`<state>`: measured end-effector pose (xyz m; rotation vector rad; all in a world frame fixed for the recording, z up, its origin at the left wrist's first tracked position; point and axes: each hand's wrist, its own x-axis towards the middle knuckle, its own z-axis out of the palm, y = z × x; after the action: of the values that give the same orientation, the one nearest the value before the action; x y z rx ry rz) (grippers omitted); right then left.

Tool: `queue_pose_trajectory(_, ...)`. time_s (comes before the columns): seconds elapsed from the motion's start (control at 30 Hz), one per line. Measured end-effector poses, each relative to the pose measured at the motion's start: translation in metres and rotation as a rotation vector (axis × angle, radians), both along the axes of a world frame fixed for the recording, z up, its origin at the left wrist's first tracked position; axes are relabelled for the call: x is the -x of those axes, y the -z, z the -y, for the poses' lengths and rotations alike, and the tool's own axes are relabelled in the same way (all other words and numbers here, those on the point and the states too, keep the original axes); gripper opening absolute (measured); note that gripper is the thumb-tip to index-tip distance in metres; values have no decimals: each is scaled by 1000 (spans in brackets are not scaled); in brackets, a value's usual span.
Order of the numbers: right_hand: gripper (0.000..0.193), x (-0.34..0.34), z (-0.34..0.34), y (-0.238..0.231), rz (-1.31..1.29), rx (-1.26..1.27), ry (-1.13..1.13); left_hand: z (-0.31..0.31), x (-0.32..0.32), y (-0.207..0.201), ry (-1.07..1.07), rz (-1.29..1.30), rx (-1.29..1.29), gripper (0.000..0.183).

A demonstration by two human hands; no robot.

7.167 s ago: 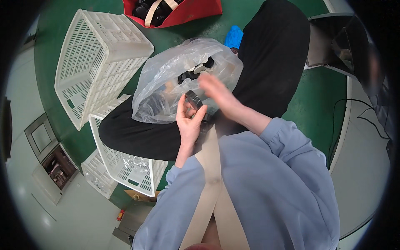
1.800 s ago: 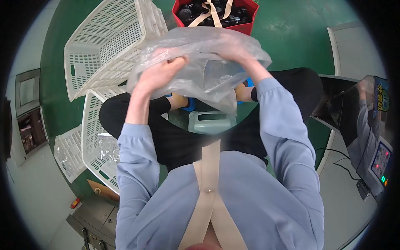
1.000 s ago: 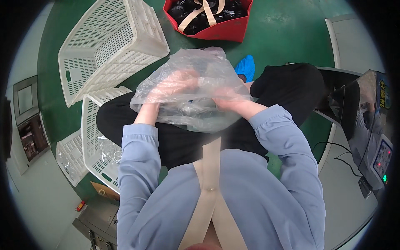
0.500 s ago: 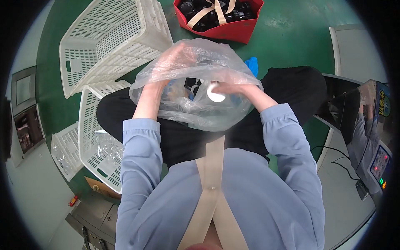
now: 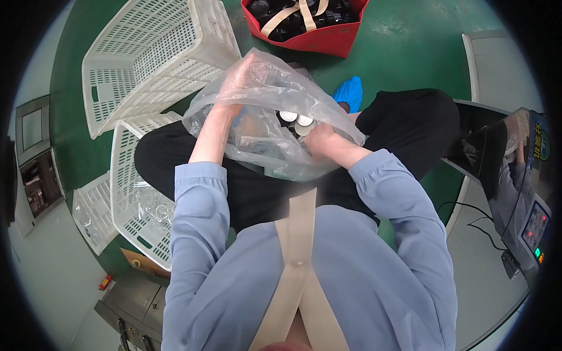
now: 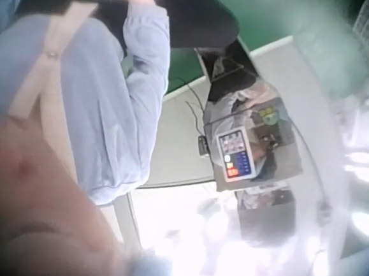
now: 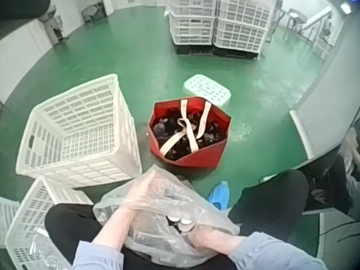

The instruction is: Insert white liners into black plastic bottle caps in a factory setting.

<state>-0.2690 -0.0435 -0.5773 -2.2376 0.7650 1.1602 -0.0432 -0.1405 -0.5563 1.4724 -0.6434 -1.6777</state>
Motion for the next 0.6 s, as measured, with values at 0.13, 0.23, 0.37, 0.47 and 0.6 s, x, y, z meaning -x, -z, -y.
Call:
queue_pose_trajectory(0.13,39,-1,-7,5,-6,-47,6,-2,4,23,181,137,30,50)
queue_pose_trajectory(0.23,38,-3,-12,10,12,-107,9,-16,18,29,534,297,108,50)
queue_pose_trajectory(0.37,37,-8,-9,1,45,-144,37,-54,28,48,794,544,280,41)
queue_pose_trajectory(0.47,35,-6,-4,3,51,-152,69,-54,23,57,913,915,355,32)
queue_pose_trajectory(0.6,33,-6,1,24,78,-155,124,-52,14,52,1048,1144,319,29)
